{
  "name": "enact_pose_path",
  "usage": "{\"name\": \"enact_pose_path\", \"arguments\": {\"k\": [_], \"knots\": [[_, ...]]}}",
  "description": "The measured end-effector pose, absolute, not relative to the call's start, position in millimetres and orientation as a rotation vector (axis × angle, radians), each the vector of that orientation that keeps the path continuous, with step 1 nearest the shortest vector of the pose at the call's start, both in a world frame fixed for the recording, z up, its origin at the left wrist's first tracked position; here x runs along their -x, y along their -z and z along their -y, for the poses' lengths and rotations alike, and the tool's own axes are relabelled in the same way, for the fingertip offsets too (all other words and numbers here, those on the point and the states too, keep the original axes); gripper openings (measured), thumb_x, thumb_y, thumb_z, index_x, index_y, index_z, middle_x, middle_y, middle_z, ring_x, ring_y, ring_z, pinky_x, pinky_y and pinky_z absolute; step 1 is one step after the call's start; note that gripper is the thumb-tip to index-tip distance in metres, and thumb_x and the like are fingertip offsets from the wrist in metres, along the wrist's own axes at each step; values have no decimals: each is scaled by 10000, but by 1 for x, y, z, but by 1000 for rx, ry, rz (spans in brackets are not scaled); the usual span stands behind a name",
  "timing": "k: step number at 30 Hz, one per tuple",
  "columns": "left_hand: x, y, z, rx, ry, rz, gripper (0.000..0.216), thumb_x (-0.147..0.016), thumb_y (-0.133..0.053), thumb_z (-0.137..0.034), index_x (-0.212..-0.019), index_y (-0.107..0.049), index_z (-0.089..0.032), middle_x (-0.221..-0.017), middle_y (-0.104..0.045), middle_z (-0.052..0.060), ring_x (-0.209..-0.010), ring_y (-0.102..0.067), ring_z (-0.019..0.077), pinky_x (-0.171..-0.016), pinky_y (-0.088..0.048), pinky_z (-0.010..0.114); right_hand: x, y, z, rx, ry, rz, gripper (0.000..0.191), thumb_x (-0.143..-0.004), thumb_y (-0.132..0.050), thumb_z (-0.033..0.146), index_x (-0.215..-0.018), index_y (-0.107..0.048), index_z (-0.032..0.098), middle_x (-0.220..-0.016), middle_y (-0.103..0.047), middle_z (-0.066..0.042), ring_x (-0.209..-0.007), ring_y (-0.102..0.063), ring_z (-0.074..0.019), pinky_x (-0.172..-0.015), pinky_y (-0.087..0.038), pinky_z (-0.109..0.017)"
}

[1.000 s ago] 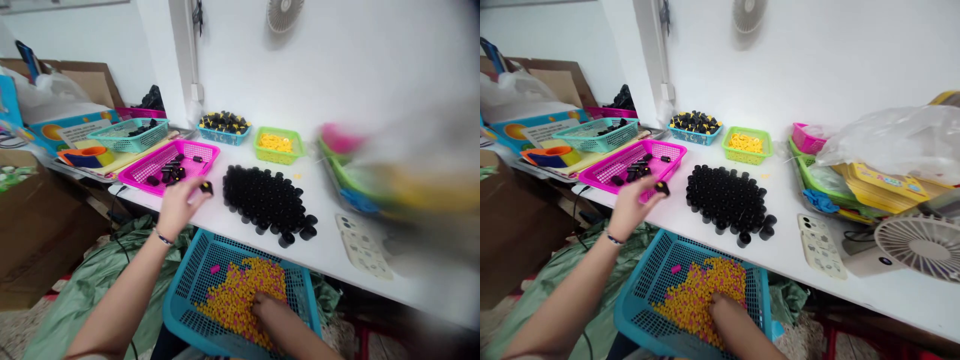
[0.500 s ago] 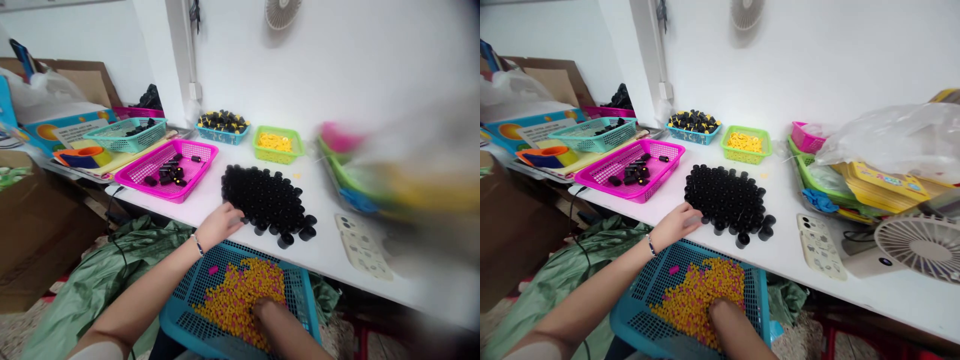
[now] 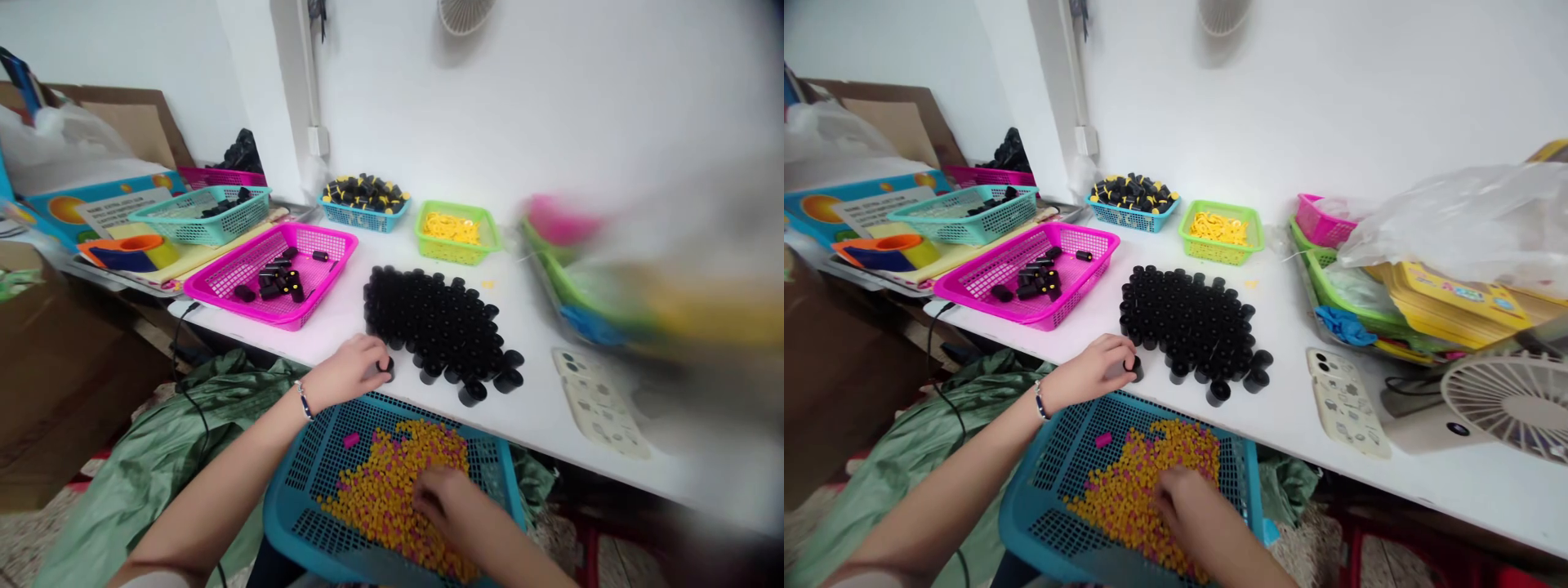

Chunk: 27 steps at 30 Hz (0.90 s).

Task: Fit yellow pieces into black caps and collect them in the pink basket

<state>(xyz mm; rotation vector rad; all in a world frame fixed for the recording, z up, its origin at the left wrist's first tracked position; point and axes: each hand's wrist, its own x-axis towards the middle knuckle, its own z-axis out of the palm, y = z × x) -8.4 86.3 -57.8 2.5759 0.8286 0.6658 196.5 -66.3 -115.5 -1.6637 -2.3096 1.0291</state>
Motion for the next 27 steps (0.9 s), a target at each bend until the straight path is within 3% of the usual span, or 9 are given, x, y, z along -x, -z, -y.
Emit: {"name": "enact_pose_path", "arguments": {"k": [5, 9, 20, 27], "knots": [[18, 74, -90, -2285, -707, -795, 291, -781, -591, -231, -1043, -471, -197, -1014, -607, 43, -925, -580, 167, -854, -455, 325, -179, 56, 16, 1400, -548, 2084, 176, -899, -448, 218, -889, -624, 219, -906, -649, -19, -854, -598, -141, -798, -460, -264], [18, 89, -95, -2155, -774, -764, 498, -737, -640, -240, -1162, -383, -200, -1029, -632, 55, -952, -607, 172, -880, -459, 328, -163, 53, -24, 1318, -211, 2127, 192, -890, -461, 175, -917, -651, 188, -963, -654, -54, -898, -595, -161, -840, -473, -295], [20, 93, -98, -2105, -786, -744, 535, -722, -644, -203, -1176, -363, -222, -967, -675, 29, -913, -642, 172, -849, -479, 323, -156, 58, -46, 1426, -191, 2306, 272, -860, -408, 73, -908, -665, 147, -921, -655, -54, -895, -601, -157, -859, -492, -314], [23, 93, -98, -2089, -809, -718, 535, -724, -654, -228, -1174, -366, -218, -984, -676, 42, -916, -644, 171, -847, -479, 315, -157, 88, -28, 1331, 180, 2348, 412, -830, -318, 6, -1170, -547, 44, -1111, -598, -160, -1075, -530, -234, -947, -470, -390]]}}
